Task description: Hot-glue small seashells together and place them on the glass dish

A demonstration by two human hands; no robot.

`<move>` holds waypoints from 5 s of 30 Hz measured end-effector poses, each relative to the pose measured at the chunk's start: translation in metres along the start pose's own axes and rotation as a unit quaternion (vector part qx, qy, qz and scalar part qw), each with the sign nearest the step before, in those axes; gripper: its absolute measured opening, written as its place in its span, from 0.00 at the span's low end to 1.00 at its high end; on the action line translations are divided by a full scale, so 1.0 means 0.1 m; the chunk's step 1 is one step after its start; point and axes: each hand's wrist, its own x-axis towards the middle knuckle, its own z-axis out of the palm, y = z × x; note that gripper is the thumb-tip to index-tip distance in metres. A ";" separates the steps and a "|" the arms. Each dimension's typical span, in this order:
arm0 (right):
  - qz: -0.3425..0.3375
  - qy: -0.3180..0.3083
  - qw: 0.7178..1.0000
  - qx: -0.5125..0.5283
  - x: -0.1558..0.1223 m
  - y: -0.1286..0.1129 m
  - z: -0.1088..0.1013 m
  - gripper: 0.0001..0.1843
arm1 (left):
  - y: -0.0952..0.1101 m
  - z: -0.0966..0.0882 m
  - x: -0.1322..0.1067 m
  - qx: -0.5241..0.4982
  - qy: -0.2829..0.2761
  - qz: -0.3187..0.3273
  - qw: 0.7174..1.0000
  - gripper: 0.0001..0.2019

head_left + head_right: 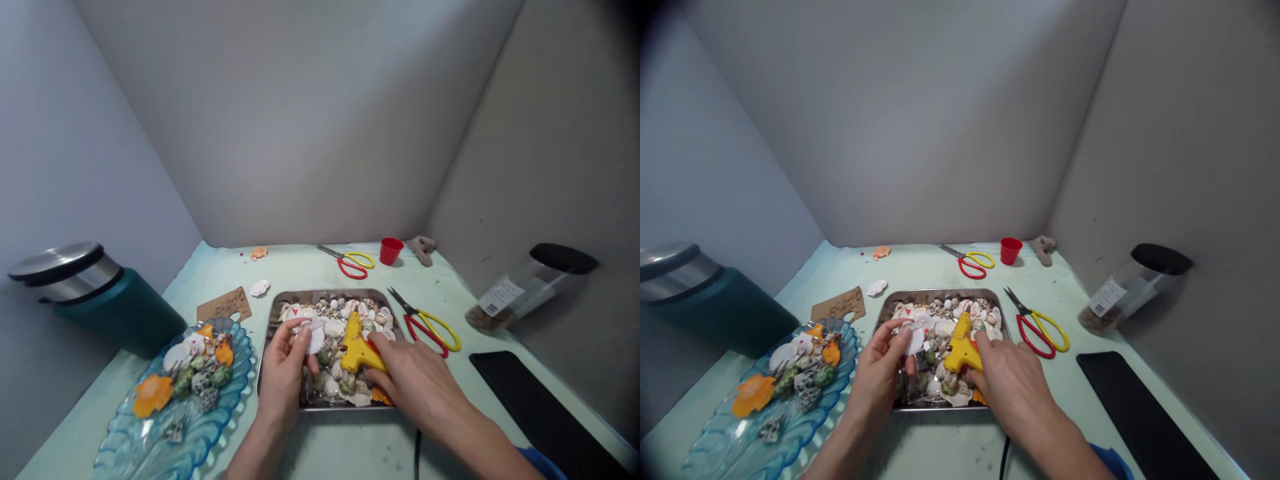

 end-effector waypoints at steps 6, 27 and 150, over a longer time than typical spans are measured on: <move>0.035 0.016 0.976 0.214 0.06 0.13 -0.01 0.17 | 0.00 0.00 0.01 -0.002 0.015 0.012 1.000 0.16; -0.012 -0.073 0.798 0.598 -0.02 0.06 0.13 0.09 | 0.00 0.05 0.04 0.057 0.033 -0.038 0.997 0.12; 0.378 0.006 0.923 -0.070 -0.97 1.33 0.21 0.38 | -0.03 -0.07 0.01 0.251 0.063 -0.017 0.966 0.23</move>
